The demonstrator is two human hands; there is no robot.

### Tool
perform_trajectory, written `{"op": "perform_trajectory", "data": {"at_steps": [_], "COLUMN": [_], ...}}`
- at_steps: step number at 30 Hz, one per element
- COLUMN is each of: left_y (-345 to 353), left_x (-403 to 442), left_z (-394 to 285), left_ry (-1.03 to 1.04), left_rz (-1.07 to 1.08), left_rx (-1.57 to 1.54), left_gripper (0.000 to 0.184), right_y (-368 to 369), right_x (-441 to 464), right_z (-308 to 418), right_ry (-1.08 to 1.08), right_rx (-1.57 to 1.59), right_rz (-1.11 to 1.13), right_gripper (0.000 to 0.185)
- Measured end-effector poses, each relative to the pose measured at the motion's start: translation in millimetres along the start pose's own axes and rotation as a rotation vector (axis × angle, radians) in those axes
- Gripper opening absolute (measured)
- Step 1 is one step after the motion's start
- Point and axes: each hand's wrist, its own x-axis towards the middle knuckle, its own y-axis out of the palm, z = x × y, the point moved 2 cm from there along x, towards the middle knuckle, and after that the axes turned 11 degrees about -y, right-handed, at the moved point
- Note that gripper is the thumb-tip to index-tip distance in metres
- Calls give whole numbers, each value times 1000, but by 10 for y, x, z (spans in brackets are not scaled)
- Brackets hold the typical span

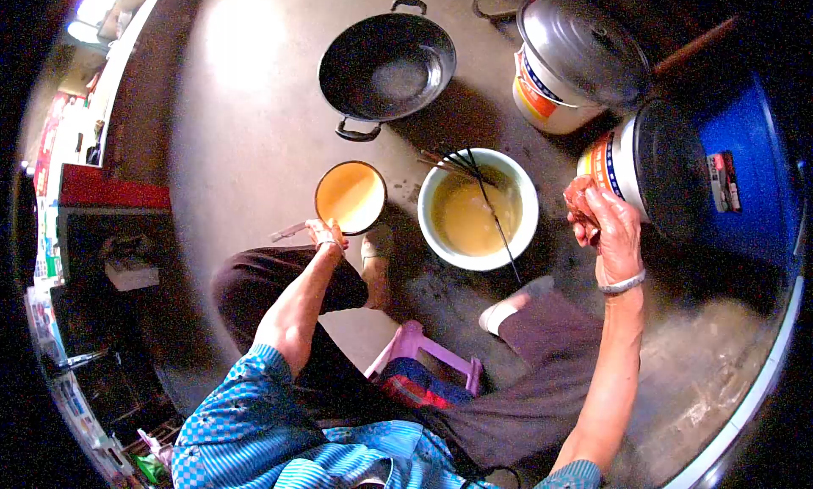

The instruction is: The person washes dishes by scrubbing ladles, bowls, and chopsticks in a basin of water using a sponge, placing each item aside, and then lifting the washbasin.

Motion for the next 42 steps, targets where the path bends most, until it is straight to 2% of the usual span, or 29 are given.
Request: {"op": "perform_trajectory", "data": {"at_steps": [2,5,7,8,9,11,12,13,14,15,16,17,19,21,23,28,29,32,34,35,37,39,41,42], "left_y": [71,311,359,-226,-211,-184,-149,-69,60,188,356,342,618,942,1205,1914,1993,2188,2155,2113,1938,1846,1651,1422], "left_x": [164,779,1019,-197,-370,-648,-860,-1016,-1191,-1393,-1483,-1807,-1973,-2055,-2147,-2007,-1961,-1807,-1784,-1791,-1841,-1713,-1704,-1854], "left_z": [133,490,598,-105,-164,-309,-415,-485,-481,-565,-602,-768,-888,-1031,-1203,-1298,-1265,-1197,-1140,-1088,-1093,-1041,-1035,-1155], "left_ry": [-34,107,82,133,142,675,772,1019,974,1095,1182,1355,1561,1855,1999,2239,2304,2312,2141,2141,1890,1778,1544,1373], "left_rz": [32,-8,-1,-184,-179,-316,-239,-187,-12,20,183,221,354,309,302,-73,-183,-140,-25,-24,110,239,307,423], "left_rx": [151,253,322,289,295,119,99,77,221,262,302,295,452,463,563,1060,1344,1478,1565,1569,1398,1251,1311,1339], "left_gripper": [34,37,41,42,42,44,43,44,44,43,42,44,48,53,52,48,48,46,40,40,31,25,18,19], "right_y": [-2,-30,-66,-84,-78,-91,-114,-134,-154,-173,-192,-212,-279,-383,-442,-523,-530,-508,-506,-492,-470,-453,-444,-444], "right_x": [4,19,18,15,1,-28,-42,-53,-61,-74,-94,-108,-125,-121,-121,-115,-111,-85,-72,-63,-51,-68,-83,-87], "right_z": [1,-5,-37,-46,-15,24,28,26,29,37,55,63,32,-36,-74,-71,-57,-18,1,15,38,54,44,42], "right_ry": [12,-11,-13,-10,-19,-28,-25,-29,-35,-33,-26,-19,-3,18,31,33,23,32,35,33,26,7,-37,-75], "right_rx": [-12,-18,-16,-22,-25,-22,-21,-8,4,5,3,1,-11,-19,-28,-99,-123,-92,-97,-93,-81,-94,-81,-72], "right_rz": [9,28,22,27,27,39,29,30,31,23,12,3,-21,-3,-23,-22,-5,-12,0,13,25,33,32,33], "right_gripper": [29,30,31,31,31,31,31,31,30,30,30,30,30,29,29,29,29,27,27,26,25,25,26,26]}}
